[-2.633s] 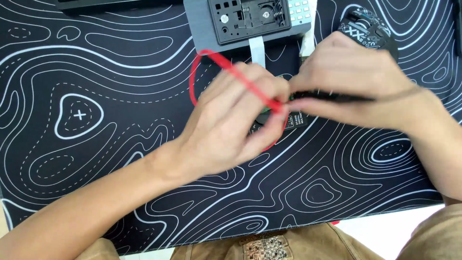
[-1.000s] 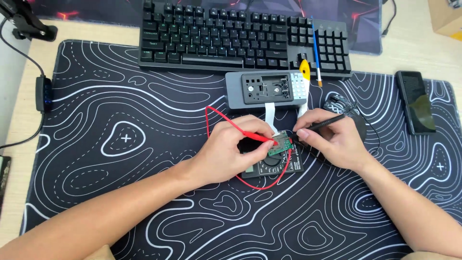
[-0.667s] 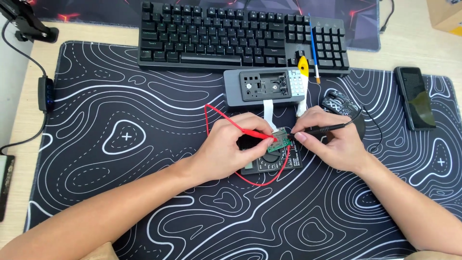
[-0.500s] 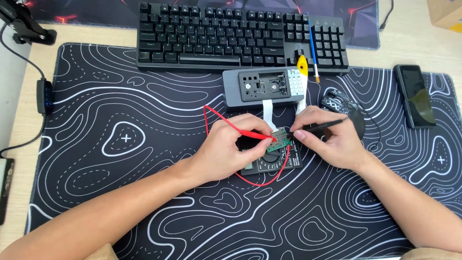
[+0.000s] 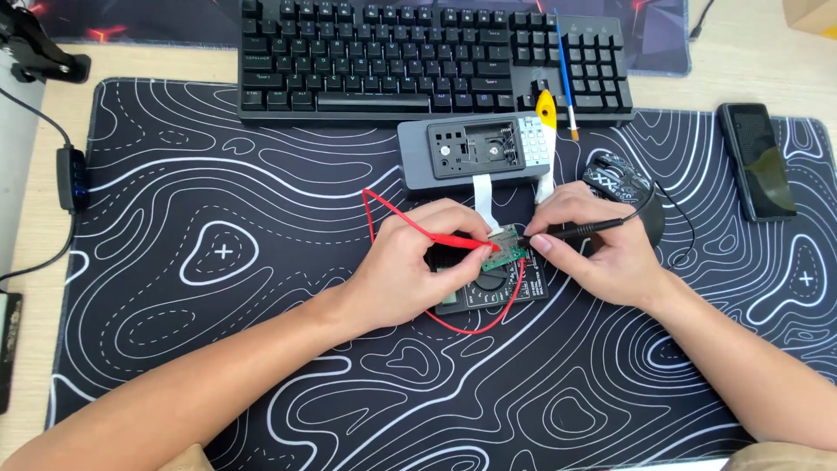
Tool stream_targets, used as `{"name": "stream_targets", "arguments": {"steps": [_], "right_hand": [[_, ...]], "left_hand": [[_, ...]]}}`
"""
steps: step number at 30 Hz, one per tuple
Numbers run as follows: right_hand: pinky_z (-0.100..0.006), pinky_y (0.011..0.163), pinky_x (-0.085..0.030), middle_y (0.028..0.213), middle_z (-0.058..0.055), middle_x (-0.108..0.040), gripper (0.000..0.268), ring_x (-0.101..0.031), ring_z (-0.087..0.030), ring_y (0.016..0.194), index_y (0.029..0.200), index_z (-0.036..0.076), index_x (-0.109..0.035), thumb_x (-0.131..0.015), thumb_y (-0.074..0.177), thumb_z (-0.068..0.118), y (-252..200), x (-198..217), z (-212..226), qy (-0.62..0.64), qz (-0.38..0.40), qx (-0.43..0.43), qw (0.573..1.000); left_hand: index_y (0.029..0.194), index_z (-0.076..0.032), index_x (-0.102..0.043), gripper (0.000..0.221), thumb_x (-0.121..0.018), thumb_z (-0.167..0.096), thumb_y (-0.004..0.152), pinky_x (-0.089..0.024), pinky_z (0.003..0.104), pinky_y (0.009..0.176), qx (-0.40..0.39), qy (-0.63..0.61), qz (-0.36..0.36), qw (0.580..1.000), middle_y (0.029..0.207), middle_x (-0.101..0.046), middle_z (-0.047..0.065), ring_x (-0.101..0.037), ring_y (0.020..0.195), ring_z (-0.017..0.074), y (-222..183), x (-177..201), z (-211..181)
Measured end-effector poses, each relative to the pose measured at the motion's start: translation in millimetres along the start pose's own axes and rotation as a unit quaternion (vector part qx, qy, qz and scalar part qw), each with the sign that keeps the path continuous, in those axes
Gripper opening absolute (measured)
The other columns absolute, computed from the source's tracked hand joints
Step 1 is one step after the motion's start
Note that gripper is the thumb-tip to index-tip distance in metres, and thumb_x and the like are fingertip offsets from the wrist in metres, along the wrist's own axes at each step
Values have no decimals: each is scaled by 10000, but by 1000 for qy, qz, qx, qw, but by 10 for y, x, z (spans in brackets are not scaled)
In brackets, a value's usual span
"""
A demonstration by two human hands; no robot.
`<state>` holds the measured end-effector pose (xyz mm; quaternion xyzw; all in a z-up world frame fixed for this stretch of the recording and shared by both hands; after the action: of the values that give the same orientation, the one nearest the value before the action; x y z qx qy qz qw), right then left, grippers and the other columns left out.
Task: Using a digital multimeter to test various electrical points on a small printed circuit board.
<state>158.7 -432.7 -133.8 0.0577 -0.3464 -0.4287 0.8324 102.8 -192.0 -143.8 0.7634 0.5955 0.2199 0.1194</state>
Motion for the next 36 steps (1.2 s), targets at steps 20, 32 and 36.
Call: {"name": "stream_targets", "arguments": {"steps": [20, 32, 36], "right_hand": [[-540, 1021, -610, 1005, -153, -856, 73, -861, -367, 999, 1093, 12, -840, -796, 1036, 21, 41, -51, 126, 8, 8, 33, 999], [-556, 1031, -592, 1046, -137, -872, 111, -854, -388, 1078, 1111, 14, -856, -818, 1007, 8, 59, -75, 185, 0, 15, 56, 998], [-562, 1049, -591, 1060, -145, -875, 120, -855, -398, 1093, 1117, 9, -853, -819, 1002, -3, 65, -83, 194, 7, 15, 45, 999]], "left_hand": [[1142, -52, -784, 110, -774, -32, 1034, -693, 413, 918, 21, -12, 15, 1000, 1054, -855, 167, -870, 1031, 355, 18, 30, 0], [1148, -59, -792, 102, -775, -52, 1047, -695, 431, 939, 20, -8, 28, 999, 1044, -849, 163, -866, 1039, 361, 22, 42, -16], [1157, -66, -793, 107, -784, -52, 1051, -694, 420, 939, 14, -2, 27, 1000, 1056, -850, 148, -865, 1054, 348, 26, 31, -1]]}}
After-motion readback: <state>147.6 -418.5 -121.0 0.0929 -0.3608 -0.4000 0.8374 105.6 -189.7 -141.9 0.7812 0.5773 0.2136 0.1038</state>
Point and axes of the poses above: each hand's wrist, its own y-axis towards the middle knuckle, its own x-axis out of the back of the hand, z = x × y, the point moved 5 cm from there along y, towards the middle knuckle
